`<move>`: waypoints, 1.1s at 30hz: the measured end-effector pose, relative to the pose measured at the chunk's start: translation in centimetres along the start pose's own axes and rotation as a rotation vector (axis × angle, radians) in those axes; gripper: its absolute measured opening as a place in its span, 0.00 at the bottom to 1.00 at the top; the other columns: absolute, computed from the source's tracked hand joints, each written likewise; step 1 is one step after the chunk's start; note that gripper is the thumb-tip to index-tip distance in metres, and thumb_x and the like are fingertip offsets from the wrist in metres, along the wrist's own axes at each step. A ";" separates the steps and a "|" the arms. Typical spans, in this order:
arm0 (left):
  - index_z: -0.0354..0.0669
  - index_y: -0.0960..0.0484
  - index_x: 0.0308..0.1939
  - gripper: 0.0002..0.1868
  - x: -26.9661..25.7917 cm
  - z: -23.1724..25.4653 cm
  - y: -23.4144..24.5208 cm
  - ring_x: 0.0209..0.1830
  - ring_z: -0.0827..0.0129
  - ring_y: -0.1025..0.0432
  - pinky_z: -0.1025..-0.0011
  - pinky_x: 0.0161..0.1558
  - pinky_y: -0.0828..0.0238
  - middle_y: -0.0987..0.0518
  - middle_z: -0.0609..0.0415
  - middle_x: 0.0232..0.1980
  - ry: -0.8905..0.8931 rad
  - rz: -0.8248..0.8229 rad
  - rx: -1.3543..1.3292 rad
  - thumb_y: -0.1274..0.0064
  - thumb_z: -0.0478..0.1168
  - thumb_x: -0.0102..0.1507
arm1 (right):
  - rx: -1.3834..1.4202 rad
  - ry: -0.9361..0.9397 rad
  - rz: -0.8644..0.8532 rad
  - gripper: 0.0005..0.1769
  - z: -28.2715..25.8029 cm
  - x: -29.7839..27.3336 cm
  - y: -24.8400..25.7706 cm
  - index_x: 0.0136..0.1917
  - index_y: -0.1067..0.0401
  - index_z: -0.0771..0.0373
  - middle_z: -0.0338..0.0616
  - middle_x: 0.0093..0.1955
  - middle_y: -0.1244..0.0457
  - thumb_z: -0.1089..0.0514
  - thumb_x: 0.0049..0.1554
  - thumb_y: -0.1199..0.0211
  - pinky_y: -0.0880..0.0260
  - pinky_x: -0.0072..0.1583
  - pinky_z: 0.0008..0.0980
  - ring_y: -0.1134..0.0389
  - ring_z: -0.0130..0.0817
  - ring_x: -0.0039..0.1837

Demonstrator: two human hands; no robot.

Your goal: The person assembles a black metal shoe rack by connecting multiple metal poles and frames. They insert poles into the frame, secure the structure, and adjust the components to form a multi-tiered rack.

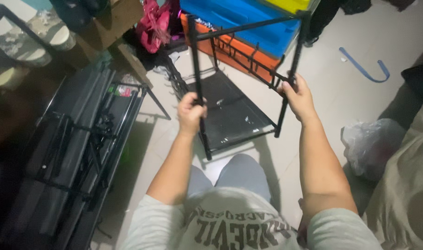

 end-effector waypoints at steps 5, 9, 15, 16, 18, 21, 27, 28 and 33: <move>0.32 0.22 0.53 0.24 -0.2 4.5 0.7 0.43 0.59 0.28 0.63 0.43 0.30 0.25 0.44 0.49 -0.048 0.305 0.680 0.46 0.29 0.51 | 0.174 0.139 0.040 0.21 -1.9 -0.2 -5.3 0.74 0.39 0.63 0.34 0.48 0.39 0.59 0.69 0.45 0.32 0.51 0.25 0.37 0.21 0.47; 0.26 0.34 0.67 0.40 -2.5 10.1 -1.6 0.65 0.33 0.42 0.45 0.65 0.45 0.38 0.29 0.67 -0.481 0.468 1.240 0.42 0.34 0.51 | 0.252 0.201 0.094 0.18 -3.6 -0.1 -9.2 0.73 0.38 0.62 0.33 0.45 0.41 0.58 0.72 0.47 0.34 0.47 0.24 0.40 0.20 0.43; 0.34 0.33 0.70 0.31 -1.5 9.5 -9.6 0.68 0.45 0.33 0.52 0.72 0.39 0.28 0.38 0.66 -0.680 0.070 0.937 0.43 0.39 0.64 | 0.323 0.107 0.056 0.18 -6.9 -1.3 -13.5 0.71 0.39 0.61 0.33 0.46 0.40 0.58 0.70 0.47 0.32 0.44 0.23 0.40 0.20 0.40; 0.32 0.34 0.71 0.31 -0.2 8.4 -11.0 0.66 0.44 0.32 0.53 0.69 0.36 0.26 0.36 0.64 -0.621 0.040 0.807 0.44 0.40 0.66 | 0.348 0.082 0.032 0.17 -7.2 -2.0 -14.3 0.70 0.39 0.61 0.33 0.46 0.40 0.58 0.69 0.48 0.31 0.43 0.23 0.40 0.20 0.40; 0.31 0.33 0.67 0.33 2.8 5.5 -13.0 0.50 0.47 0.23 0.58 0.52 0.25 0.20 0.35 0.53 -0.282 0.042 0.663 0.44 0.48 0.64 | 0.289 0.153 0.028 0.19 -8.1 -3.5 -15.6 0.72 0.39 0.63 0.39 0.55 0.37 0.58 0.70 0.47 0.31 0.51 0.26 0.36 0.25 0.51; 0.31 0.33 0.62 0.28 5.0 2.5 -15.3 0.46 0.41 0.23 0.54 0.48 0.27 0.20 0.32 0.46 -0.276 -0.044 0.672 0.49 0.50 0.68 | 0.142 0.383 0.040 0.26 -9.2 -6.0 -16.8 0.78 0.46 0.66 0.49 0.73 0.44 0.60 0.70 0.44 0.42 0.70 0.34 0.42 0.38 0.72; 0.36 0.33 0.47 0.19 4.5 -0.3 -16.6 0.42 0.40 0.24 0.50 0.43 0.29 0.20 0.34 0.40 -0.069 -0.007 0.668 0.57 0.51 0.72 | 0.081 0.354 0.120 0.33 -7.7 -7.9 -16.4 0.78 0.47 0.67 0.51 0.77 0.45 0.58 0.65 0.39 0.44 0.76 0.37 0.42 0.41 0.77; 0.36 0.32 0.47 0.19 4.2 0.0 -16.8 0.41 0.42 0.23 0.51 0.42 0.29 0.20 0.35 0.40 -0.067 -0.006 0.658 0.57 0.51 0.72 | 0.075 0.359 0.124 0.33 -7.1 -8.0 -16.3 0.78 0.46 0.67 0.52 0.76 0.44 0.58 0.65 0.39 0.43 0.75 0.37 0.42 0.41 0.76; 0.38 0.28 0.52 0.19 5.2 4.3 -18.4 0.34 0.52 0.26 0.58 0.39 0.29 0.23 0.41 0.35 -0.189 0.053 0.425 0.57 0.51 0.73 | -0.219 0.261 0.232 0.13 -1.7 -11.4 -15.6 0.65 0.35 0.66 0.49 0.58 0.34 0.60 0.69 0.45 0.32 0.64 0.35 0.32 0.39 0.60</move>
Point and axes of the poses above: each hand's wrist, its own x-axis towards the middle knuckle, its own y-axis out of the back of the hand, z = x × y, the point moved 2 cm from there along x, towards the middle knuckle
